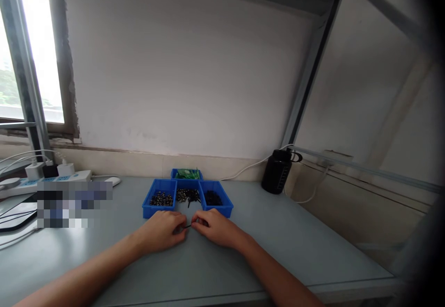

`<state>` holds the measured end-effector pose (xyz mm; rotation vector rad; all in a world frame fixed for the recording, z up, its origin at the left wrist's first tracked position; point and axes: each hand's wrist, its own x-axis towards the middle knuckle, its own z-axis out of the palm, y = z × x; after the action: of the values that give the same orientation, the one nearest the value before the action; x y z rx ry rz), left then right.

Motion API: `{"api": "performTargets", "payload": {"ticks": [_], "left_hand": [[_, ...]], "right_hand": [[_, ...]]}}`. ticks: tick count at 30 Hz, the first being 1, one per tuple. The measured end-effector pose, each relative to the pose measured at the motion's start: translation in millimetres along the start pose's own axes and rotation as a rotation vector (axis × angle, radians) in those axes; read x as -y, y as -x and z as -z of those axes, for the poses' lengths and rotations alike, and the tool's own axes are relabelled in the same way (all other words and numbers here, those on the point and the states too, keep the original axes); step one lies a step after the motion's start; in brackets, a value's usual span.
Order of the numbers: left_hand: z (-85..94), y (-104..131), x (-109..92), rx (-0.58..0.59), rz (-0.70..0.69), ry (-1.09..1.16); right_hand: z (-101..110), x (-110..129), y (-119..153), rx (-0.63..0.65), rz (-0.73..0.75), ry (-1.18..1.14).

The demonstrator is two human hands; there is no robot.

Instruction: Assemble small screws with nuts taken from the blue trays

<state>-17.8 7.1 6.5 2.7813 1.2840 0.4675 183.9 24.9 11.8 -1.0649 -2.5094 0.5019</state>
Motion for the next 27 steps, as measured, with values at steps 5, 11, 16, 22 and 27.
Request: {"api": "performTargets", "payload": {"ticks": [5, 11, 16, 22, 27], "left_hand": [[1.1, 0.6, 0.0, -0.007, -0.022, -0.015], [2.4, 0.5, 3.7, -0.022, -0.05, 0.003], [2.8, 0.9, 3.6, -0.034, -0.103, 0.037], [3.7, 1.0, -0.2, 0.002, -0.163, 0.069], [2.9, 1.2, -0.4, 0.0, -0.194, 0.066]], "right_hand": [[-0.6, -1.7, -0.4, -0.004, -0.006, -0.014], [-3.7, -2.7, 0.4, 0.034, 0.032, -0.042], [-4.6, -0.9, 0.8, 0.059, 0.024, -0.055], [-5.7, -0.4, 1.2, 0.069, 0.046, -0.004], [-7.0, -0.2, 0.5, 0.098, 0.046, 0.042]]}}
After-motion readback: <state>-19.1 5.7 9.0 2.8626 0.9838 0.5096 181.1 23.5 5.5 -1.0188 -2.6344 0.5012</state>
